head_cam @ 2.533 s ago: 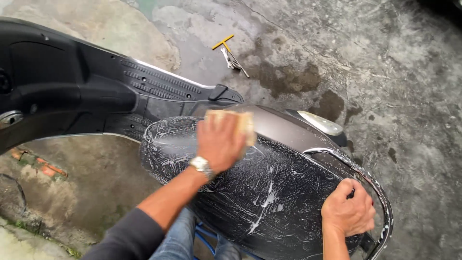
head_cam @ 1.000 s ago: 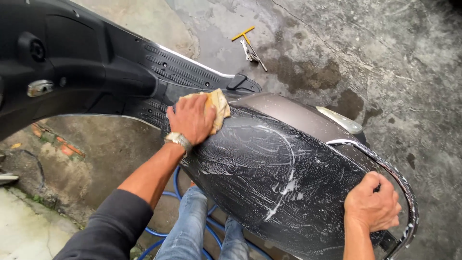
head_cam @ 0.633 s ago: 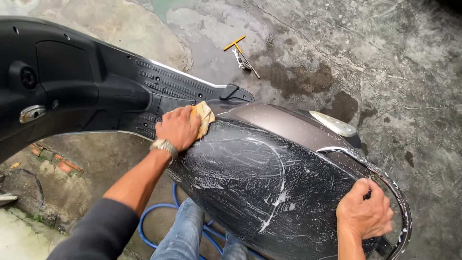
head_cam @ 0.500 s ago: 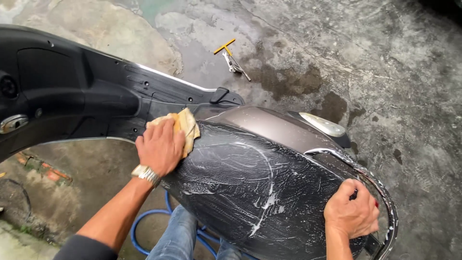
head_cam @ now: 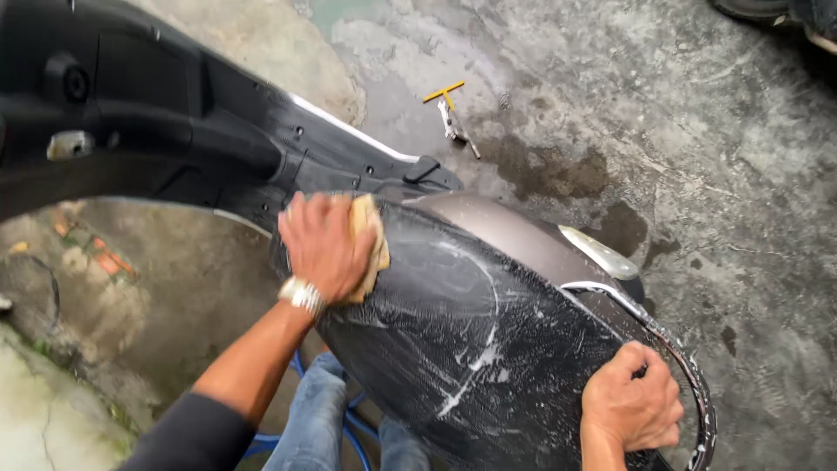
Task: Scrubbing the seat and rear body of a motorcycle with a soapy sponge
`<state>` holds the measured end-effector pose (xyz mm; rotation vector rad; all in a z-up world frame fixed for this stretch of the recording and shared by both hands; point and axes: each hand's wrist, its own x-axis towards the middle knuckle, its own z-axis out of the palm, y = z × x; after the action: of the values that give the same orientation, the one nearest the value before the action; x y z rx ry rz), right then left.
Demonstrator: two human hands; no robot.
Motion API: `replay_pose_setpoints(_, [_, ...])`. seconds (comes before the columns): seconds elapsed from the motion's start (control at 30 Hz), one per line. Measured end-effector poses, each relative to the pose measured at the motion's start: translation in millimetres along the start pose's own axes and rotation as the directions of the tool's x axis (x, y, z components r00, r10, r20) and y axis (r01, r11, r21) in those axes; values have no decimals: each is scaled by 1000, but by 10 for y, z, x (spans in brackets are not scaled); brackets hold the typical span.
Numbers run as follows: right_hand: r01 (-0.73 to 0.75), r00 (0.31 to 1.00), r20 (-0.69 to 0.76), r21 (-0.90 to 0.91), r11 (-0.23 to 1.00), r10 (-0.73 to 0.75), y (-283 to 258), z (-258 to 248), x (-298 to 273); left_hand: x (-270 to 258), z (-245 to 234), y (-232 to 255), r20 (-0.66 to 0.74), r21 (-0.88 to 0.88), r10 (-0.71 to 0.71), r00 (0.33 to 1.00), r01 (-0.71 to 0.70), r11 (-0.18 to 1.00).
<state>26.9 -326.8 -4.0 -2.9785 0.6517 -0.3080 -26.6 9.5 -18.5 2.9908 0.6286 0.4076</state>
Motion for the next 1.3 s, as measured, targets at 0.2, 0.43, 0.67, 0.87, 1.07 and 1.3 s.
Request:
replay_pose_setpoints(0.2, [-23,997,72,51,998,19,-43,-131,28,-466,191,253,16,-67,-279,960,279,958])
replay_pose_setpoints(0.43, [55,997,55,-9,998,-55,-16,-58,-32,-103,-142,-5,191,-107,-643,742,667,738])
replay_pose_setpoints(0.67, [13,991,129,50,999,-20,-109,-227,5,-756,348,529,51,-51,-708,705,709,703])
replay_pose_setpoints(0.87, [99,995,23,-3,995,-99,-59,-178,-121,-366,645,-580,85,-368,-762,642,731,574])
replay_pose_setpoints(1.07, [577,590,-466,-329,748,-659,423,318,67,-1010,330,397,-30,-459,-790,612,694,555])
replay_pose_setpoints(1.3, [576,709,-465,-53,816,-530,408,467,105,-444,-23,-249,549,-445,-812,195,891,-87])
